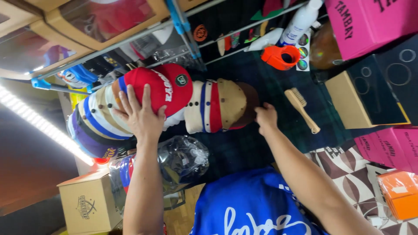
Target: Cleaning and inspecting baseball caps using a brush at a packing station
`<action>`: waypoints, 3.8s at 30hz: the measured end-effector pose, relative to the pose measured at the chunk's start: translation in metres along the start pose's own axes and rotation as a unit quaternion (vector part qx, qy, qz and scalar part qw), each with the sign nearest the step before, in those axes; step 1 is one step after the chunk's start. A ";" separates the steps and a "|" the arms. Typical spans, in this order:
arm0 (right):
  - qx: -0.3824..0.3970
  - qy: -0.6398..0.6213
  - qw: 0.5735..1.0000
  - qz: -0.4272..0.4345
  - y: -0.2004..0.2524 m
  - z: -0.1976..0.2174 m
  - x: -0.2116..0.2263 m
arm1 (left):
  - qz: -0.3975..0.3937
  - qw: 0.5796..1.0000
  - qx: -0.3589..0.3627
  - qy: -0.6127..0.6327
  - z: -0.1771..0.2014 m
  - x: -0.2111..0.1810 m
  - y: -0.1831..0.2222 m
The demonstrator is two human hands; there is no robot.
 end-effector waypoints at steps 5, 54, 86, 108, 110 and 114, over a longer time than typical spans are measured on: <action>0.056 0.063 0.995 -0.056 -0.026 0.003 -0.003 | 0.065 0.997 0.049 -0.009 0.003 -0.020 0.005; 0.176 0.140 0.927 0.300 0.107 0.183 0.114 | 0.286 0.118 0.047 0.950 0.002 -0.195 0.090; -0.023 0.361 0.847 0.390 0.111 0.111 0.095 | 0.283 0.138 0.090 0.945 0.011 -0.146 0.089; 0.125 0.398 0.708 0.570 0.103 0.159 0.129 | 0.219 0.173 -0.027 0.960 0.042 -0.228 0.093; 0.124 0.403 0.692 0.586 0.148 0.141 0.142 | 0.232 0.189 -0.052 0.953 0.029 -0.244 0.092; 0.210 0.349 0.792 0.455 0.216 0.105 0.154 | 0.193 0.621 -0.051 0.758 -0.045 -0.234 0.139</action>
Point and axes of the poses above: each hand's wrist, its own y-axis away from the middle knuckle, its own z-axis out of the back of the hand, x = y × z, the point moved 3 cm from there along -y, towards the middle knuckle, and after that the axes turned 4 degrees about -z, right-handed, at the moved point
